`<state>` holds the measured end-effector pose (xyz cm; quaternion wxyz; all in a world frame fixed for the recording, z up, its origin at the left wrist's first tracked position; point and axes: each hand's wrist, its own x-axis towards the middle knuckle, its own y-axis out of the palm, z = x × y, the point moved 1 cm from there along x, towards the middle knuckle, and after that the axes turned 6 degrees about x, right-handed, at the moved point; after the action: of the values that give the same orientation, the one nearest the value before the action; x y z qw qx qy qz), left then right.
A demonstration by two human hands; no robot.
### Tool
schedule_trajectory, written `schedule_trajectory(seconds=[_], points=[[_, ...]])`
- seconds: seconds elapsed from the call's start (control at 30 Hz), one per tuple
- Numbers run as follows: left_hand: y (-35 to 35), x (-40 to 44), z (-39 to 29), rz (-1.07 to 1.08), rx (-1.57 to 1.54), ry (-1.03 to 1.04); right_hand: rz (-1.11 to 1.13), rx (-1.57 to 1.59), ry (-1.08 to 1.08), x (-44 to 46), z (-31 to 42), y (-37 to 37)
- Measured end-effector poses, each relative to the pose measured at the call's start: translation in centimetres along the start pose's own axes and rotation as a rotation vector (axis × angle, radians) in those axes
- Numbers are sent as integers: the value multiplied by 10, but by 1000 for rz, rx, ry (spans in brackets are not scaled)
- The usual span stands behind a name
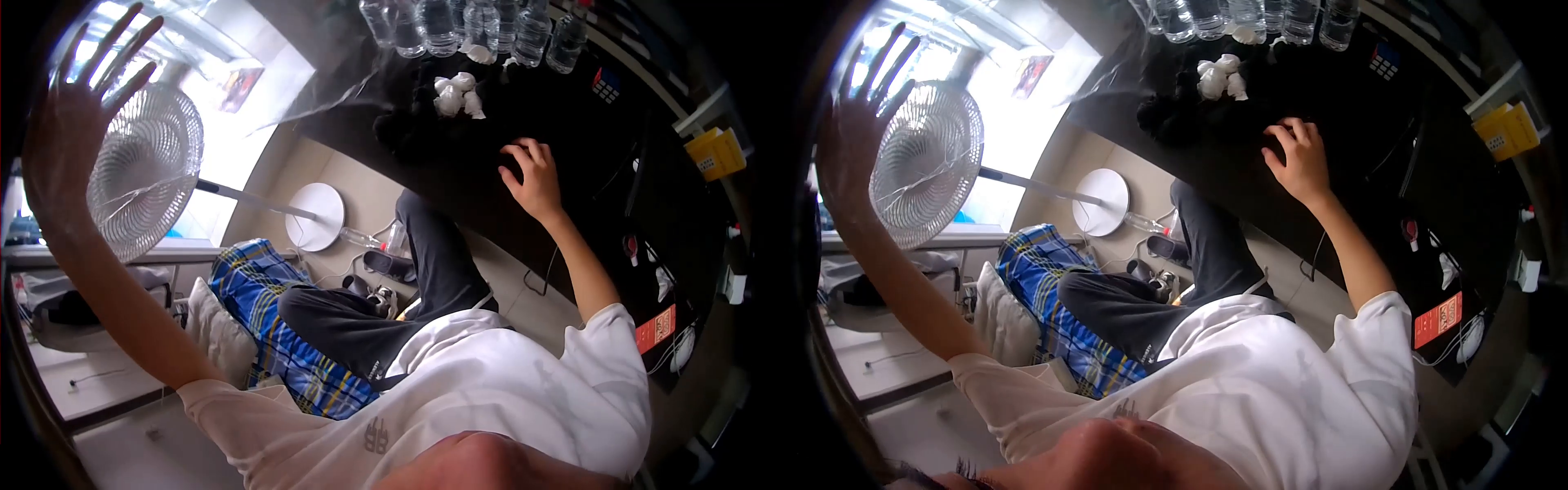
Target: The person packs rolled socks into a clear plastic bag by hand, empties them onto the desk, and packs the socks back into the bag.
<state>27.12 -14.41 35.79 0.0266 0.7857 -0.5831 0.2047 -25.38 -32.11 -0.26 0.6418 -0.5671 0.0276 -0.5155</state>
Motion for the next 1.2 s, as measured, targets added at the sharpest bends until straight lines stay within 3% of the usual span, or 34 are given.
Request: schedule_trajectory(seconds=[0.2, 0.37, 0.5, 0.6, 0.63, 0.7, 0.77, 0.83, 1.0, 1.13, 1.2], points=[[-36, -142, 82, -248, -166, -116, 58, -23, -27, 1, 1, -1], [-17, -300, 177, -353, -396, -290, -35, 159, -98, 7, 24, -13], [33, -426, 230, -387, -689, -381, 36, 830, 56, -2, 80, -9], [60, -480, 248, -451, -715, -483, 392, 1529, 160, -20, 143, 20], [61, -490, 248, -489, -663, -543, 551, 1647, 221, -24, 165, 34], [53, -507, 249, -534, -500, -700, 778, 1552, 269, -18, 198, 56], [33, -527, 253, -558, -402, -797, 917, 1227, 146, -27, 218, 78], [1, -546, 274, -627, 87, -1002, 1013, 1091, 40, -37, 247, 89], [-107, -488, 324, -704, 953, -778, 1241, 1124, -33, -76, 302, 88], [-191, -453, 438, -670, 1200, -942, 1254, 1184, -113, -92, 316, 77], [-218, -446, 474, -675, 1104, -1132, 1128, 1053, -384, -88, 320, 67]])
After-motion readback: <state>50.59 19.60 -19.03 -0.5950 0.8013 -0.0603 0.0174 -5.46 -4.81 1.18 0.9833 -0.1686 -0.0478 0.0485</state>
